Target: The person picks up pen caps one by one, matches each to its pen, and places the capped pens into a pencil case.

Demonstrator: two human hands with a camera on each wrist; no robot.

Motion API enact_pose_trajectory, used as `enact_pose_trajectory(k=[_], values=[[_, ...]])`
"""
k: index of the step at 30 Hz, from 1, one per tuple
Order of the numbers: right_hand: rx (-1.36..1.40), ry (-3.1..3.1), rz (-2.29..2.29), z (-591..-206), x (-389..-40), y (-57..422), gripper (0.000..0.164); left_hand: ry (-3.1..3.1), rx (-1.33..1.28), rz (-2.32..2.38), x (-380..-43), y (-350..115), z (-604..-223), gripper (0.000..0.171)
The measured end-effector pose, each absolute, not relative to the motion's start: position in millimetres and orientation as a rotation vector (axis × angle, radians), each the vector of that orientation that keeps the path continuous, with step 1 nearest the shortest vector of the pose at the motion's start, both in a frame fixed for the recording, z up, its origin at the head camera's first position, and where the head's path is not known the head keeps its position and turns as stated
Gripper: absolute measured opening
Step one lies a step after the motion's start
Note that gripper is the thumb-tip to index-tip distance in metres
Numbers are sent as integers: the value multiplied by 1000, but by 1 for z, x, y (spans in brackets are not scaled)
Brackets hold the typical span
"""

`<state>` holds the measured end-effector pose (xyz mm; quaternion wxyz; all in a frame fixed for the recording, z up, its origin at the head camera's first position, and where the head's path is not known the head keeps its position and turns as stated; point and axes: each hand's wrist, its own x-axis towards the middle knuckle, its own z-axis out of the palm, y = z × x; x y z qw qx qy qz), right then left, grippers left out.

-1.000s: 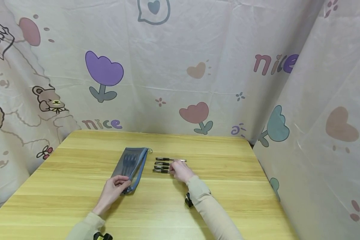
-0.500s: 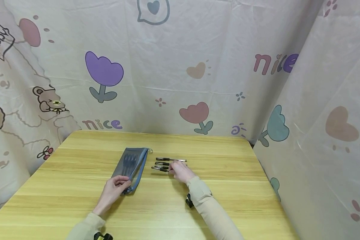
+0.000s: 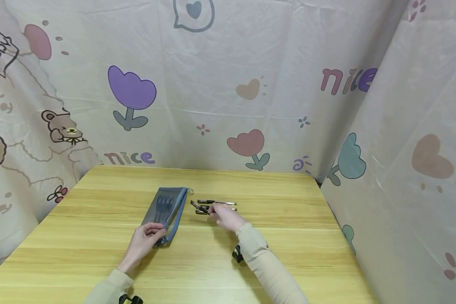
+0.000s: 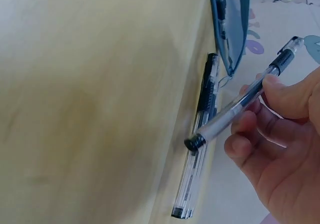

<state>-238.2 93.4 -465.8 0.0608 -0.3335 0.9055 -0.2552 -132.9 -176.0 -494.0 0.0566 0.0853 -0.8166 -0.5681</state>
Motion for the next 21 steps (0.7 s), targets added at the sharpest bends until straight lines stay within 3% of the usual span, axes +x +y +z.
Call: enact_pose_trajectory(k=[16, 21], values=[[-956, 2529, -1120, -469, -237, 80, 19, -2482, 262, -1714, -133, -176, -493, 18], [-823, 2372, -1298, -470, -237, 71, 23, -2479, 263, -1714, -133, -175, -493, 18]])
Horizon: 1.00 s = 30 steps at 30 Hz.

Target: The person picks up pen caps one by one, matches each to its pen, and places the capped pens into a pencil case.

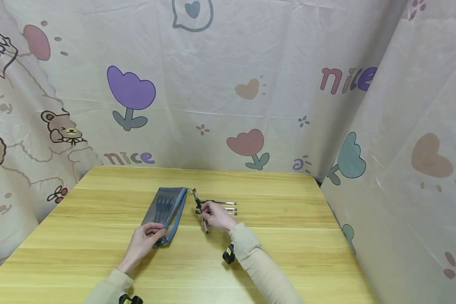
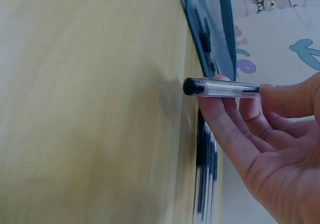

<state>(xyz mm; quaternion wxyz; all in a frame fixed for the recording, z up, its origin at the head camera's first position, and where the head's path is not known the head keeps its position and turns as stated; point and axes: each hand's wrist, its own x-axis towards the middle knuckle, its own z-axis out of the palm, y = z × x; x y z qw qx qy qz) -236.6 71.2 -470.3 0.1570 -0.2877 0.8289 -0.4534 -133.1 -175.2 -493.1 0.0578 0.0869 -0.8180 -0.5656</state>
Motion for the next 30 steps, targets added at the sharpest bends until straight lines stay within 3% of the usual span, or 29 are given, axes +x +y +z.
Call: enact_pose_trajectory(k=[16, 30], values=[[-329, 1989, -1661, -475, -238, 41, 30, -2488, 255, -1705, -133, -175, -494, 20], [-65, 1860, -1764, -480, -242, 1, 30, -2481, 277, -1709, -134, -174, -493, 18]])
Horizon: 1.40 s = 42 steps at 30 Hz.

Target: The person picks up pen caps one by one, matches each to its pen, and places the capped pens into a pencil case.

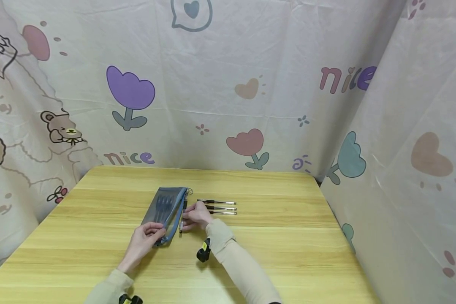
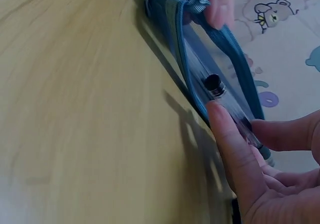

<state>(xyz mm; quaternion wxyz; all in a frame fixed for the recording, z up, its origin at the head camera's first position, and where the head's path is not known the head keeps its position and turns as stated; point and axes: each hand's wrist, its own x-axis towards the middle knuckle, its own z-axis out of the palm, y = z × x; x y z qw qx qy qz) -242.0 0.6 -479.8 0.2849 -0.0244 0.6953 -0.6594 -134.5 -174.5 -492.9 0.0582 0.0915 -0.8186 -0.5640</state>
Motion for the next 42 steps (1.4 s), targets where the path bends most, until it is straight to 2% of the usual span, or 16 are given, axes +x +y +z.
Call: enact_pose_trajectory(k=[20, 32, 36, 42], values=[[-60, 2148, -1730, -487, -243, -44, 1, -2470, 286, -1689, -137, -173, -495, 16], [-201, 2045, -1808, -492, -240, -35, 9, -2474, 284, -1691, -137, -174, -496, 17], [-385, 2113, -1774, -493, -235, -19, 15, -2473, 280, -1693, -137, -175, -496, 16], [-769, 2342, -1490, -490, -234, 18, 24, -2470, 263, -1694, -136, -176, -495, 16]])
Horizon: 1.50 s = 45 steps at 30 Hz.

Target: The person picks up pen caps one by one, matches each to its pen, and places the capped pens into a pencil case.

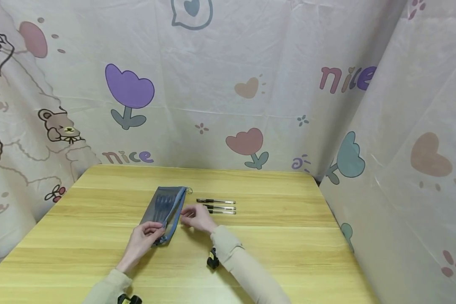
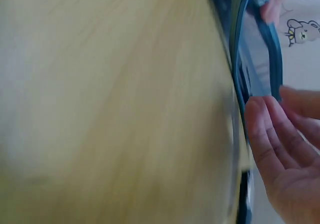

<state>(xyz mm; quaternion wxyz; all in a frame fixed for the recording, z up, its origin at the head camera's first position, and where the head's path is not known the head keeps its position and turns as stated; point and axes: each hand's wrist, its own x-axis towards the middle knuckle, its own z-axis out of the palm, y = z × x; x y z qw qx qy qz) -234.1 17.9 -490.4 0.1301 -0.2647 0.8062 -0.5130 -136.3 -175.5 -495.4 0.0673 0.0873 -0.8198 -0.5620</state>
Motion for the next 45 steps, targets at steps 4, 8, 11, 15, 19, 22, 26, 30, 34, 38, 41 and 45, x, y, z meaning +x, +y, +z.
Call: enact_pose_trajectory(k=[4, 8, 11, 15, 19, 22, 26, 30, 34, 38, 41, 45], values=[[-890, 2424, -1333, -488, -234, 45, 26, -2484, 260, -1701, -135, -176, -495, 17], [-909, 2522, -1229, -485, -237, 70, 28, -2489, 256, -1700, -134, -176, -494, 17], [-957, 2627, -1156, -483, -242, 85, 27, -2489, 254, -1695, -134, -177, -494, 17], [-1034, 2766, -1037, -484, -249, 100, 25, -2492, 254, -1703, -134, -177, -494, 18], [-1032, 2843, -952, -485, -254, 107, 25, -2490, 257, -1706, -134, -177, -494, 18], [-1010, 2865, -914, -485, -257, 109, 23, -2490, 257, -1700, -134, -177, -493, 18], [-970, 2869, -875, -485, -259, 107, 23, -2492, 262, -1693, -134, -176, -494, 17], [-949, 2866, -853, -487, -262, 105, 23, -2493, 265, -1693, -134, -176, -494, 17], [-946, 2875, -819, -488, -264, 104, 20, -2498, 256, -1696, -134, -177, -493, 18], [-956, 2895, -772, -488, -265, 104, 15, -2501, 242, -1690, -134, -177, -493, 20], [-962, 2895, -760, -487, -264, 103, 11, -2502, 236, -1684, -134, -177, -493, 21], [-974, 2898, -745, -488, -264, 104, 8, -2500, 247, -1690, -133, -177, -493, 21]])
